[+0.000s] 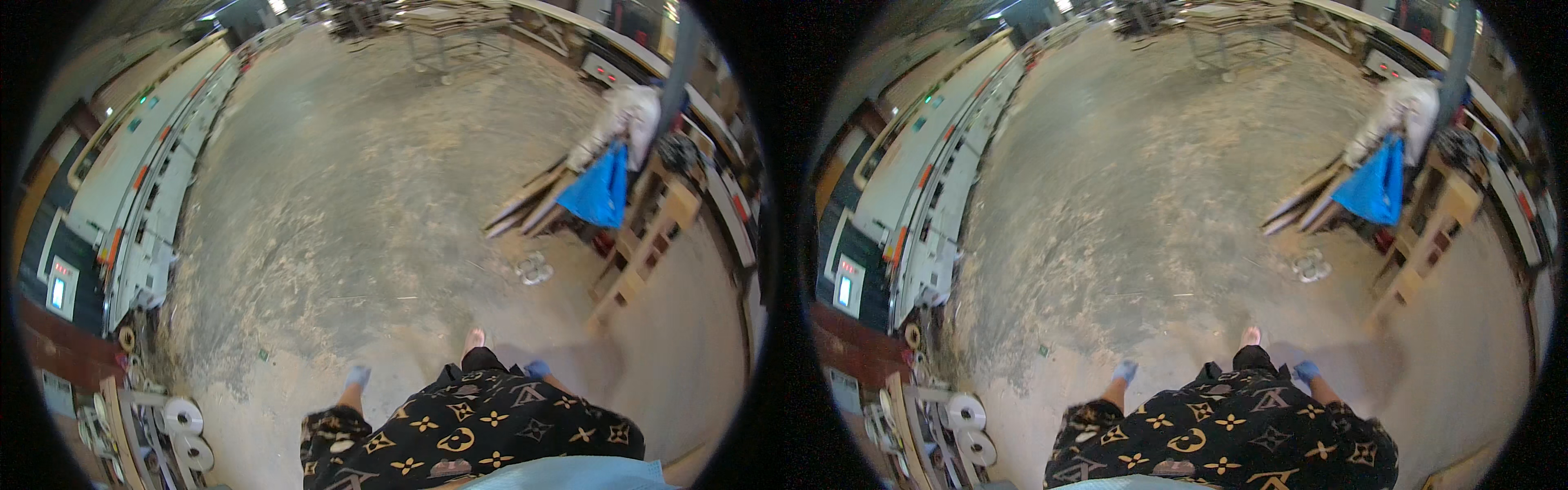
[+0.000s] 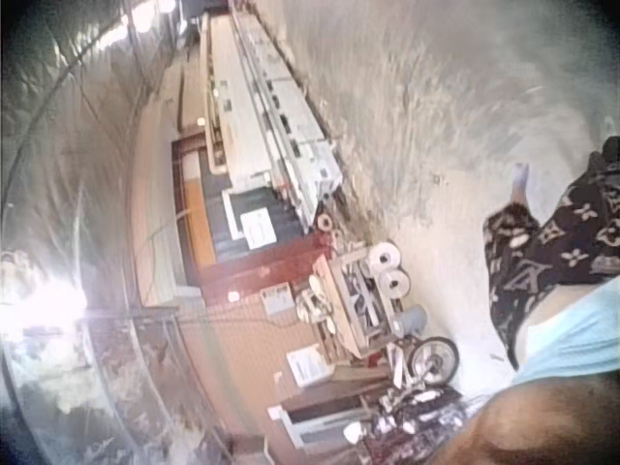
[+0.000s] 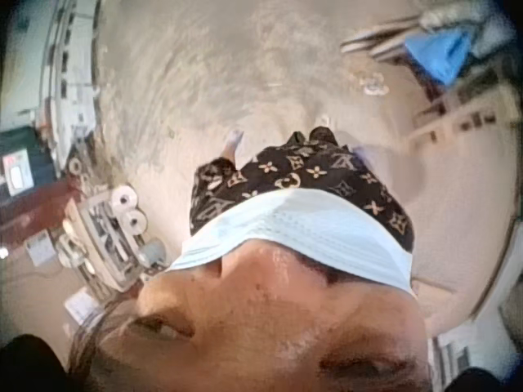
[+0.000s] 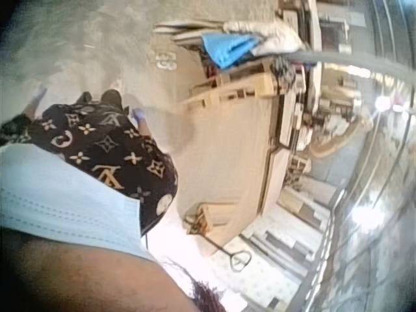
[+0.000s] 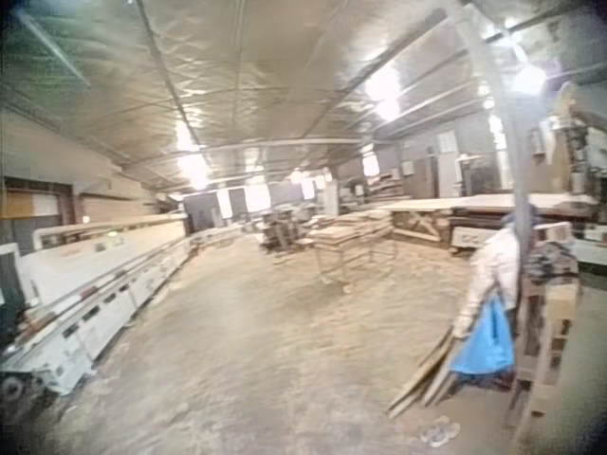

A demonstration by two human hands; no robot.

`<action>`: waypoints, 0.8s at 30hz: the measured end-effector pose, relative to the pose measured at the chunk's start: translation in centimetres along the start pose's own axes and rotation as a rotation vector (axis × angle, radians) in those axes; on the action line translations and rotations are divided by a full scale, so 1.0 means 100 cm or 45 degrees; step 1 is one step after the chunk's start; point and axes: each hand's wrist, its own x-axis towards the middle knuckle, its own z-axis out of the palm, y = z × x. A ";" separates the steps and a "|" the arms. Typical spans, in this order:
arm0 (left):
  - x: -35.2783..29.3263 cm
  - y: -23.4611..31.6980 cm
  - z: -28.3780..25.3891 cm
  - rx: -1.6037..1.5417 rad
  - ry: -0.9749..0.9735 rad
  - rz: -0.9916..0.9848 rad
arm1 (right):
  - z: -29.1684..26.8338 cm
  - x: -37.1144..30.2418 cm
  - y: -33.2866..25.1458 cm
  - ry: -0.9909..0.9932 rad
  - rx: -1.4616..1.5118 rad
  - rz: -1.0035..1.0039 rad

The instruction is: The person gathers thin wooden strips from the floor, carries them outside, and discards them into a pile of scrap wood. They then return inside, pick up several flat wooden panels, and place them onto a conveyor belt of a woodworking machine.

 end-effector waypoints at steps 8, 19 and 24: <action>0.169 0.243 -0.065 -0.578 0.215 0.029 | -0.090 0.149 -0.124 0.068 -0.501 -0.064; 0.299 0.314 -0.085 -0.359 -0.218 -0.100 | -0.174 0.376 -0.455 0.140 -0.193 -0.475; 0.437 0.300 -0.111 0.288 -0.438 0.310 | -0.189 0.444 -0.554 0.220 -0.310 -0.516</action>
